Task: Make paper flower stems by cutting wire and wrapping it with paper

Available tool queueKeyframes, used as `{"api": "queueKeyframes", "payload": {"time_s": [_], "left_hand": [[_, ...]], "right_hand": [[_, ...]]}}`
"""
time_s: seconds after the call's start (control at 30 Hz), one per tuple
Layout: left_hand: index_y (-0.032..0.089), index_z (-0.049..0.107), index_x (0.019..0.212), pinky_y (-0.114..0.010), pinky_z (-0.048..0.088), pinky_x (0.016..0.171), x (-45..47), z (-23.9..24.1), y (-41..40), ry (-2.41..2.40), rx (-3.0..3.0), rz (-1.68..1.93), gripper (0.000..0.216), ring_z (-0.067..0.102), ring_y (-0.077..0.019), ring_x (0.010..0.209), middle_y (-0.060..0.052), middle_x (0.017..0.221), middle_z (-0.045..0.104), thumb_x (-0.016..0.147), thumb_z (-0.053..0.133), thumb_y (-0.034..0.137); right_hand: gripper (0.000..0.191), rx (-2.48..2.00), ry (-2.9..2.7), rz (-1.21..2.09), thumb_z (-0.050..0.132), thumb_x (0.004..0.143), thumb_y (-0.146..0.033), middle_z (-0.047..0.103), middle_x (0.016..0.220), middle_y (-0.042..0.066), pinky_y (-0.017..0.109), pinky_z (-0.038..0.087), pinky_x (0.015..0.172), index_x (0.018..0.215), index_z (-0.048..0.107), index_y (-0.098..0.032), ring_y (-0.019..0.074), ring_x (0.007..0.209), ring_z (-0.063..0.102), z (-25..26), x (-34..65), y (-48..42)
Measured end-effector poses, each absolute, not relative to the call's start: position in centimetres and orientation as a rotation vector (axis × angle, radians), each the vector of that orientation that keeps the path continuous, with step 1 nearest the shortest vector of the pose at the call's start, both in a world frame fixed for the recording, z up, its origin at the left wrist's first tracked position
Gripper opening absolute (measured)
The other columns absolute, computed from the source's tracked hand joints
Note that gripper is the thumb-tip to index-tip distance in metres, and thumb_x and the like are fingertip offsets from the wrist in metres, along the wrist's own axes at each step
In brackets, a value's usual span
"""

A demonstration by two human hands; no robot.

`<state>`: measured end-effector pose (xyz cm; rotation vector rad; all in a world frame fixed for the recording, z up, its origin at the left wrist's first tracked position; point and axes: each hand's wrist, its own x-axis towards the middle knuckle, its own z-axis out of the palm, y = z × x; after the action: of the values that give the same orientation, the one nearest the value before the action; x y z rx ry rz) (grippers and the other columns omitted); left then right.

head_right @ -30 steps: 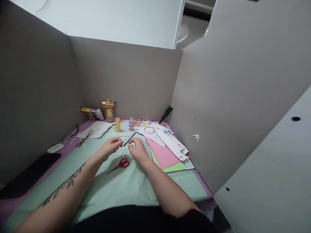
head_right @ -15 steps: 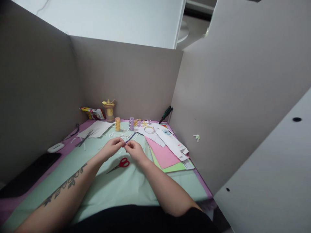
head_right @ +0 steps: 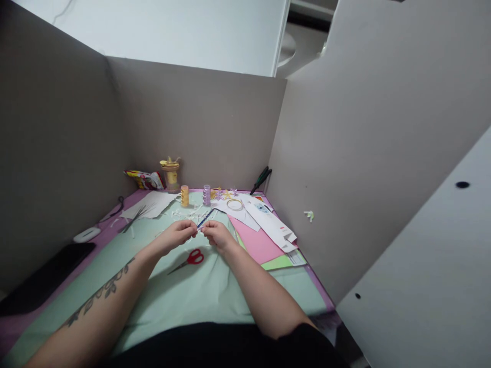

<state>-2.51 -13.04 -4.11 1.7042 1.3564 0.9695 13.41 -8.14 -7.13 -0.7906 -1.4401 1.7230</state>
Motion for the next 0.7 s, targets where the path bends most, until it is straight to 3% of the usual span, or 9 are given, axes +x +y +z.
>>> {"api": "queueKeyframes", "payload": {"time_s": [0.27,0.47,0.7], "left_hand": [[0.018,0.051,0.067,-0.020,0.025,0.045,-2.5,-3.8,-13.1,1.382,1.625,1.025,0.020,0.032,-0.0086,0.048,0.007,0.053,0.037,0.072,0.046,0.037],[0.018,0.050,0.069,-0.021,0.023,0.044,-2.5,-3.8,-13.2,1.362,1.621,0.949,0.021,0.032,-0.0084,0.047,0.006,0.056,0.040,0.072,0.046,0.038],[0.017,0.055,0.069,-0.023,0.031,0.053,-2.5,-4.4,-13.3,1.364,2.000,0.593,0.022,0.041,-0.0116,0.055,0.003,0.060,0.049,0.073,0.041,0.032]], "right_hand": [[0.011,-0.767,-1.454,1.741,0.059,0.060,-0.023,0.032,0.046,-0.009,0.023,0.008,0.042,0.064,0.051,-0.019,0.0056,0.041,0.018,-7.1,13.5,-8.1],[0.010,-0.780,-1.536,1.669,0.056,0.064,-0.026,0.032,0.047,-0.009,0.023,0.010,0.040,0.068,0.050,-0.019,0.0061,0.040,0.018,-7.4,13.6,-7.9],[0.007,-0.822,-1.798,1.381,0.057,0.063,-0.022,0.049,0.056,-0.003,0.022,0.027,0.049,0.060,0.054,-0.016,0.0081,0.050,0.039,-7.7,13.8,-7.1]]}}
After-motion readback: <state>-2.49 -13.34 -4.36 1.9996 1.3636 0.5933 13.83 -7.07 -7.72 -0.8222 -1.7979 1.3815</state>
